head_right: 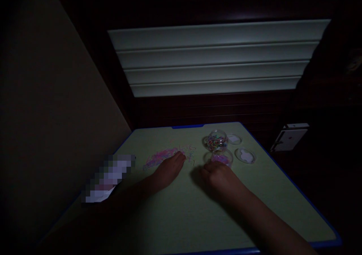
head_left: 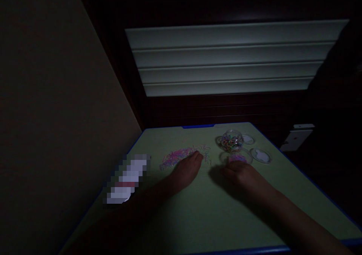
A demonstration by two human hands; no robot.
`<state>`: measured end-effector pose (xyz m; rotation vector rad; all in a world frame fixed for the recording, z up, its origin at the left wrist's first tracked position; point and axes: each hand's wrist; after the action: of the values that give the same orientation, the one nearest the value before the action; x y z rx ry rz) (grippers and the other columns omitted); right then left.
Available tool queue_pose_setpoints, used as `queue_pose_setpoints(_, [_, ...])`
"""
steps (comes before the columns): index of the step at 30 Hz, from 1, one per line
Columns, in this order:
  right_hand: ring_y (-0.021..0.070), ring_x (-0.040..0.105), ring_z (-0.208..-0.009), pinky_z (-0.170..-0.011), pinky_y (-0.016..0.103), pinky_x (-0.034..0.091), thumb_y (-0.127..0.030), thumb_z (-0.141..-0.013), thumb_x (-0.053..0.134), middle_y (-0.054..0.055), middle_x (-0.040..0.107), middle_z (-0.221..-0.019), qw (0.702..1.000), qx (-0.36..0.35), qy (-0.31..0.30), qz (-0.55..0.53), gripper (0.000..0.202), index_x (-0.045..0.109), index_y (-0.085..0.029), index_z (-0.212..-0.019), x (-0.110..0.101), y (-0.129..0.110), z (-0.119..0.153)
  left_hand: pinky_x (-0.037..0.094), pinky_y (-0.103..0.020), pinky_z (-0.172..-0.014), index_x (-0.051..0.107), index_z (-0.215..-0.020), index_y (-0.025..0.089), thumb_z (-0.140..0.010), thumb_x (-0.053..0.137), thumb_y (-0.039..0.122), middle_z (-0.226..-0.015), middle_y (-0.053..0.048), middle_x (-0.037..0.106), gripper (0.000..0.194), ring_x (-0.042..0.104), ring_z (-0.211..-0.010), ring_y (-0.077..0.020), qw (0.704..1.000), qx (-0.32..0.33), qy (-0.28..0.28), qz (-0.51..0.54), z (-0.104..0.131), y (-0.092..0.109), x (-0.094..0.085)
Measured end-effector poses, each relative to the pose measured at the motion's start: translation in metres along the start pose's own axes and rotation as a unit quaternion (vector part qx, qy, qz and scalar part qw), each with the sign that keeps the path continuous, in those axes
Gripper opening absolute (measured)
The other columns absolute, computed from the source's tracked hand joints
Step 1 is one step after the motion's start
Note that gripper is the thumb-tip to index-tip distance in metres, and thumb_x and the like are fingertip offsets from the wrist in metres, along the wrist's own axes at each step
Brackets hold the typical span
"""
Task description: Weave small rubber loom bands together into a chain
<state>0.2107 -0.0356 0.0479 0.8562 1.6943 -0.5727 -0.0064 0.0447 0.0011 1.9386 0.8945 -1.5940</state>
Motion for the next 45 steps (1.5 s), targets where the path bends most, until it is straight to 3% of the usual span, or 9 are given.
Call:
queue_pose_setpoints(12, [0.0161, 0.051, -0.071, -0.064, 0.026, 0.033, -0.011, -0.084, 0.049, 0.005, 0.058, -0.076, 0.998, 0.039, 0.051, -0.003, 0.015, 0.061, -0.015, -0.091, 0.001, 0.001, 0.001, 0.046, -0.027, -0.077, 0.046, -0.095, 0.019, -0.094, 0.025, 0.022, -0.092, -0.003, 0.052, 0.022, 0.053, -0.084, -0.0142, 0.996, -0.004, 0.060, 0.072, 0.012, 0.032, -0.022])
queue_pose_setpoints(17, [0.0162, 0.050, -0.071, -0.065, 0.026, 0.033, -0.013, -0.086, 0.046, 0.006, 0.057, -0.077, 0.996, 0.041, 0.075, -0.020, 0.014, 0.059, -0.015, -0.090, 0.000, -0.001, 0.001, 0.047, -0.027, -0.074, 0.047, -0.097, 0.020, -0.095, 0.025, 0.024, -0.095, -0.003, 0.053, 0.022, 0.054, -0.081, -0.0136, 0.996, 0.005, 0.045, 0.072, 0.019, 0.042, -0.020])
queue_pose_setpoints(30, [0.0155, 0.049, -0.070, -0.065, 0.027, 0.034, -0.012, -0.083, 0.051, 0.003, 0.056, -0.077, 0.998, -0.017, 0.062, -0.024, 0.014, 0.058, -0.016, -0.095, 0.000, -0.003, 0.001, 0.048, -0.026, -0.069, 0.047, -0.097, 0.018, -0.093, 0.029, 0.022, -0.093, -0.003, 0.054, 0.019, 0.055, -0.078, -0.0139, 0.998, 0.049, 0.040, 0.021, 0.019, 0.042, -0.019])
queue_pose_setpoints(45, [0.0147, 0.047, -0.065, -0.061, 0.027, 0.032, -0.008, -0.079, 0.055, 0.002, 0.055, -0.070, 0.997, -0.036, 0.073, -0.015, 0.009, 0.059, -0.015, -0.083, 0.000, -0.003, -0.001, 0.048, -0.027, -0.072, 0.048, -0.098, 0.018, -0.093, 0.028, 0.022, -0.094, -0.004, 0.054, 0.021, 0.056, -0.081, -0.0138, 0.997, 0.058, 0.028, 0.044, 0.019, 0.042, -0.019])
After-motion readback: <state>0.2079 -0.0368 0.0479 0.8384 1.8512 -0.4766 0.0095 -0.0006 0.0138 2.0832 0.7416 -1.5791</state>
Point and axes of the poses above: each hand's wrist, its own z-axis away from the middle knuckle, its own x-axis out of the palm, y = z × x
